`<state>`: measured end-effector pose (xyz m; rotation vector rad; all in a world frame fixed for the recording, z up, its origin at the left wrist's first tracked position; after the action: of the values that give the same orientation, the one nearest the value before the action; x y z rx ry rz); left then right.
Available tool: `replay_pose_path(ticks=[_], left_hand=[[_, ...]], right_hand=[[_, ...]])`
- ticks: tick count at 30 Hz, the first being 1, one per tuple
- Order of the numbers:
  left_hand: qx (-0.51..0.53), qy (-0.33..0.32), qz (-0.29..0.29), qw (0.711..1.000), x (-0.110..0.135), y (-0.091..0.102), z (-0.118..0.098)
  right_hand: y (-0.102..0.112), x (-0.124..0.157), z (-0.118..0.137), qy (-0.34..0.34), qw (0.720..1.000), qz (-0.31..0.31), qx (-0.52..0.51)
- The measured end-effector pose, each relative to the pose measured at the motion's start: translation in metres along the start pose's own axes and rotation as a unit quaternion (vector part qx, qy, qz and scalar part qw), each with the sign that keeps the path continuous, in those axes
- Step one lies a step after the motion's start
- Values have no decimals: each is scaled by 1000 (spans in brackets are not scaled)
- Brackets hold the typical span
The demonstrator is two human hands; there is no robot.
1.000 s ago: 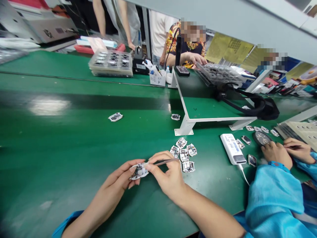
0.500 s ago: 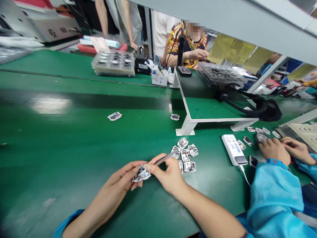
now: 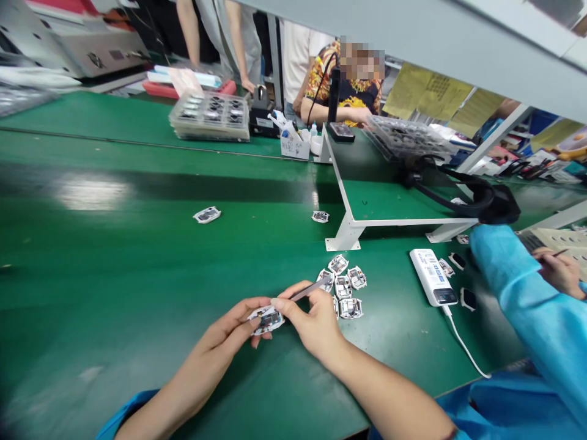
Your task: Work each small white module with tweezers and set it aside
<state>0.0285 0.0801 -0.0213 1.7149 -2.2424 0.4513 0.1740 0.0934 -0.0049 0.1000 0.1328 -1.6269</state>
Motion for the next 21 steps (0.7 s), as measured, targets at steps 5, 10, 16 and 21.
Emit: replay_pose_path(ticks=[5,10,16,21], left_hand=[[-19,-8,24,999,0,-3,-2],[-35,-18,35,999,-1,-3,-3],[-61,-24,42,997,-3,-2,-4],[-77,-26,43,996,-3,0,-4]], right_hand=[[1,0,-2,-1,999,-10,-32],[0,0,-2,-3,999,-5,-44],[0,0,-3,-9,998,-4,-66],[-1,0,-1,4,998,0,-55]])
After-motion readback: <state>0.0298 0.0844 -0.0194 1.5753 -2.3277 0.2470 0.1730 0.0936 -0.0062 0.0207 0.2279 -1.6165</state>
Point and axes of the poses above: each hand's wrist, its own x-axis away from the middle knuckle, its own y-axis out of the back of the hand, z = x × y, the point moved 9 cm from there along -x, towards the middle knuckle, and after that the axes turned 8 degrees about y, right-handed, at the moved point
